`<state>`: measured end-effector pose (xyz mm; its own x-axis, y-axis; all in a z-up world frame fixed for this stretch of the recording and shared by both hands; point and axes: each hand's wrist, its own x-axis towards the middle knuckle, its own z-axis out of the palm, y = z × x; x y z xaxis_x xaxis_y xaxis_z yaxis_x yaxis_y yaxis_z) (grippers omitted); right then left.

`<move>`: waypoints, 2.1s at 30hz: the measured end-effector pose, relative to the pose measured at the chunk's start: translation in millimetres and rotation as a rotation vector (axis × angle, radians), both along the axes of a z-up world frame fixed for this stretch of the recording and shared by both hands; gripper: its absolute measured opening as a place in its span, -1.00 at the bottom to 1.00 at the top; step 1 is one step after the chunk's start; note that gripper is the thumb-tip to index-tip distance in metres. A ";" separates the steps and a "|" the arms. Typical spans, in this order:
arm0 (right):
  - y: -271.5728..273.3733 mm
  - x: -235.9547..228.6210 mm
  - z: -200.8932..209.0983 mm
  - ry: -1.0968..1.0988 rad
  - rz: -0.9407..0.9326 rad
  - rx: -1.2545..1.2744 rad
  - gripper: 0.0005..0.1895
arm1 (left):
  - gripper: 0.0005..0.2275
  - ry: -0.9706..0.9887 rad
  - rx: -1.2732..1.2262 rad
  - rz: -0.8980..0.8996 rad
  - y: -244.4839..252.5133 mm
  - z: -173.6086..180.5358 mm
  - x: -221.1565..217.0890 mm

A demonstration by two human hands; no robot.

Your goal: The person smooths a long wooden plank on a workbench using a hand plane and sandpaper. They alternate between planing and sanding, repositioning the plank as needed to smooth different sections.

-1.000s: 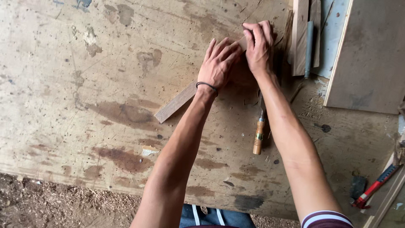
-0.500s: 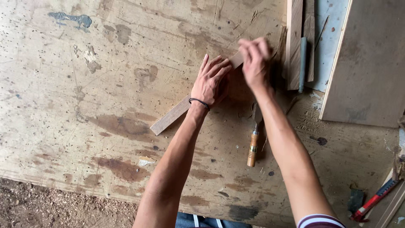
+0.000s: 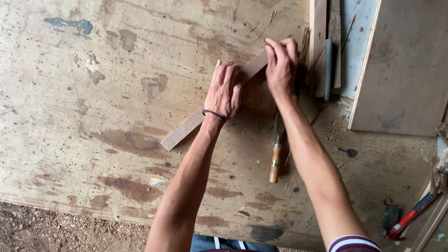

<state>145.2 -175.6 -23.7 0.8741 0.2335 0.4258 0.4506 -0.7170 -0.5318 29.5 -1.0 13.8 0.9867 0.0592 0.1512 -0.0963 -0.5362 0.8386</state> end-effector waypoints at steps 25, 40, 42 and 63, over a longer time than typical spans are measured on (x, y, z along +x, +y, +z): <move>27.7 -42.7 17.0 -0.043 -0.014 -0.041 -0.87 | -0.66 -0.024 0.290 0.276 70.1 7.9 -111.2; 14.6 -40.5 -5.6 -0.015 0.177 -0.103 -0.84 | -0.74 -0.002 0.197 0.257 69.5 25.6 -120.1; 19.2 -34.9 -6.3 -0.090 0.105 -0.121 -0.85 | -0.74 -0.014 0.189 0.247 71.0 22.0 -118.4; 87.0 -140.5 6.8 0.113 0.152 0.060 -0.87 | -0.57 0.090 0.224 0.498 91.1 10.8 -209.0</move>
<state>4.7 -88.6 -16.8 0.8737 0.3437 0.3443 0.4865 -0.6108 -0.6248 -179.5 90.1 24.6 0.8571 0.4985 0.1297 0.2817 -0.6645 0.6921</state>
